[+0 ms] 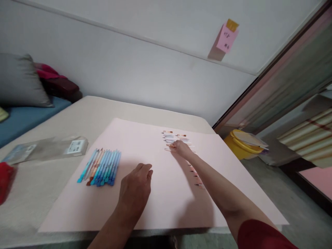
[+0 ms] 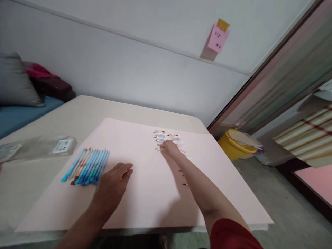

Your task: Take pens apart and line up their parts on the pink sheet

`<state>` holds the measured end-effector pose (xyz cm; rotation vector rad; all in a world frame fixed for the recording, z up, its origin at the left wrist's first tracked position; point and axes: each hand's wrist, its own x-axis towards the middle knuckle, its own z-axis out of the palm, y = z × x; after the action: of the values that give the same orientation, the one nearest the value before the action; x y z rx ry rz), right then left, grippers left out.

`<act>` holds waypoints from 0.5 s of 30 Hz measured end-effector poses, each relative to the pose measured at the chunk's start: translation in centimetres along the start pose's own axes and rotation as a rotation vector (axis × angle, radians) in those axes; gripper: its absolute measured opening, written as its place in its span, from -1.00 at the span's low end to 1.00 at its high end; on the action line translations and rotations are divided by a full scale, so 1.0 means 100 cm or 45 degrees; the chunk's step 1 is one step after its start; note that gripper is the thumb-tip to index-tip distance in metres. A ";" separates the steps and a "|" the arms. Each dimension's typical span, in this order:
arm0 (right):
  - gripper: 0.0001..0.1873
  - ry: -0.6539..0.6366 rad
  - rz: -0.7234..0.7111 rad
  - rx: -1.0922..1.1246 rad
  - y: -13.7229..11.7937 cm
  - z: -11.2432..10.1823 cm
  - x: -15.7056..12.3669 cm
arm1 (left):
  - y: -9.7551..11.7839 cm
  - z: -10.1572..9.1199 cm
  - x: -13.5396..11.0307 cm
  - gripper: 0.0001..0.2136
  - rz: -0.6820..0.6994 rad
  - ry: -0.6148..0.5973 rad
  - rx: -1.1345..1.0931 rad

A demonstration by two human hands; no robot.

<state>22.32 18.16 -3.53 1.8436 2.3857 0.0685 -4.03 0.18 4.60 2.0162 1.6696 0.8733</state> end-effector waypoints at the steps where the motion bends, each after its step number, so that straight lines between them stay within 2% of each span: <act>1: -0.75 0.017 -0.008 -0.003 -0.003 0.000 -0.006 | 0.000 0.000 0.000 -0.77 0.004 0.004 0.007; 7: -0.66 0.073 0.023 -0.025 -0.023 0.008 -0.025 | 0.002 0.000 -0.003 -0.78 0.030 0.015 0.039; 15: -0.69 0.101 0.111 -0.036 -0.025 0.009 -0.012 | 0.002 -0.001 -0.003 -0.78 0.030 0.008 0.052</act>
<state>20.39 16.30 -4.65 1.9671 2.3410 0.1854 -3.94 -0.19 4.75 2.0660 1.6834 0.8608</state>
